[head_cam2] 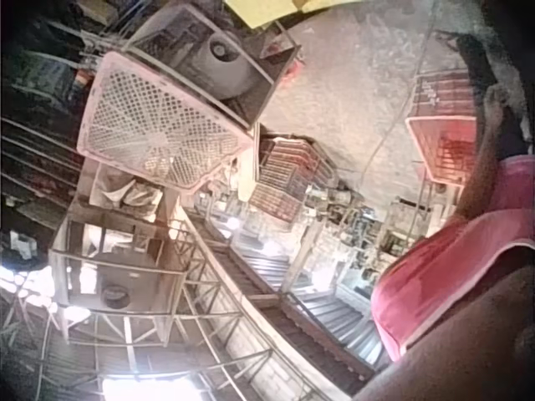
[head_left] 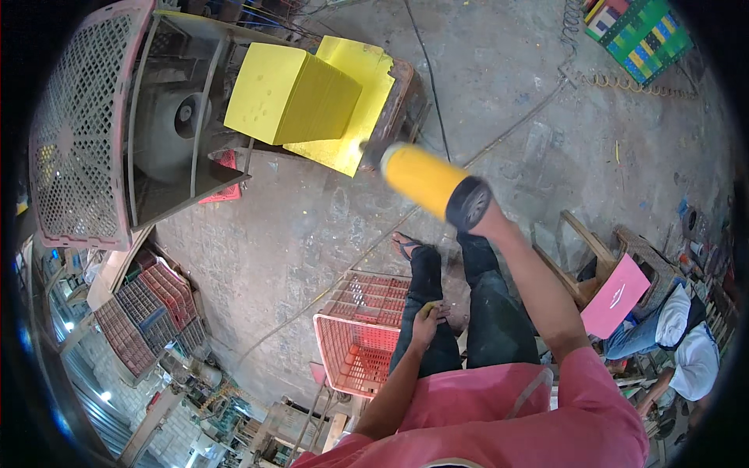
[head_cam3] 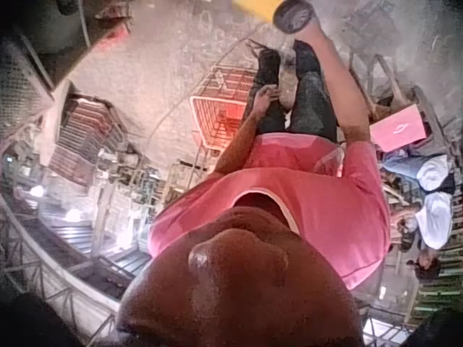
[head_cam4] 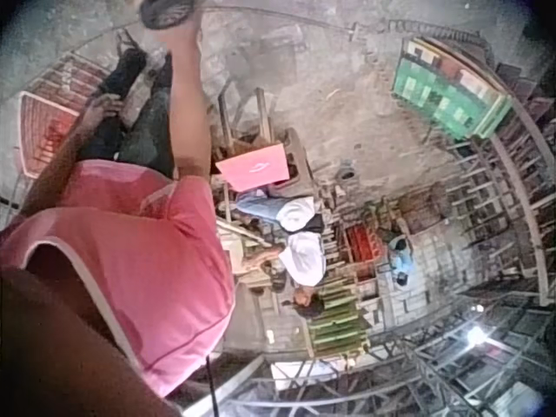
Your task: The person uses a yellow heat gun to apply heat to a stack of yellow plastic sheets resting on a wooden stool. The person moves the heat gun around the stack to heat different sides and occasionally touches the plastic with their hand.
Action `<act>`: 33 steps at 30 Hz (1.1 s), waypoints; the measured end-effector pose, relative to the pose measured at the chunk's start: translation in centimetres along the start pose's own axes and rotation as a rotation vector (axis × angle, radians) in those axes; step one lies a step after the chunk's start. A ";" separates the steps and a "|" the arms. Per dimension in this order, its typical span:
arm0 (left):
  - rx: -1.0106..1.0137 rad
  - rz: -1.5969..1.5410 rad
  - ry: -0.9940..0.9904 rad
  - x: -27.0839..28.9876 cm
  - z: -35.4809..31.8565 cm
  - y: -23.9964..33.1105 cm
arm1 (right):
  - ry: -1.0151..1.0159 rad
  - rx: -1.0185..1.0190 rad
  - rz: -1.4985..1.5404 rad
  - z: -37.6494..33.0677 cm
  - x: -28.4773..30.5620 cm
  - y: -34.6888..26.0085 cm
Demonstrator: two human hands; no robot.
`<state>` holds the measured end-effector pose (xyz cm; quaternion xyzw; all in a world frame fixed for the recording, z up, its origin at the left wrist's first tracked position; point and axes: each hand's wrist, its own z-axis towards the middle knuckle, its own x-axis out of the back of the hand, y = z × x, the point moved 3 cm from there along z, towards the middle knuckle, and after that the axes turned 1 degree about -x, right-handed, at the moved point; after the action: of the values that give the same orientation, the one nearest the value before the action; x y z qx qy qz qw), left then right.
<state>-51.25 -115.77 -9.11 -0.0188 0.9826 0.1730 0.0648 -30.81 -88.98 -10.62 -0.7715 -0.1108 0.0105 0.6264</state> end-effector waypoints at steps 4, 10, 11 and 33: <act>-0.005 -0.027 -0.004 0.1 0.1 -0.6 | -0.325 -0.006 -0.013 1.3 0.8 -8.3; 0.004 -0.053 -0.001 0.2 -0.3 -0.5 | 0.060 -0.092 0.161 2.7 0.5 1.8; 0.003 -0.052 -0.002 0.3 -0.4 -0.6 | 0.145 -0.036 -0.023 3.7 1.1 2.7; -1.910 0.334 1.118 13.5 6.3 36.4 | 0.271 -0.126 -0.090 3.2 13.4 -4.3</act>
<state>-66.03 -79.63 -4.46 -0.0038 0.3277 0.8301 -0.4511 -18.93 -82.64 -5.50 -0.7979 -0.0601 -0.1285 0.5859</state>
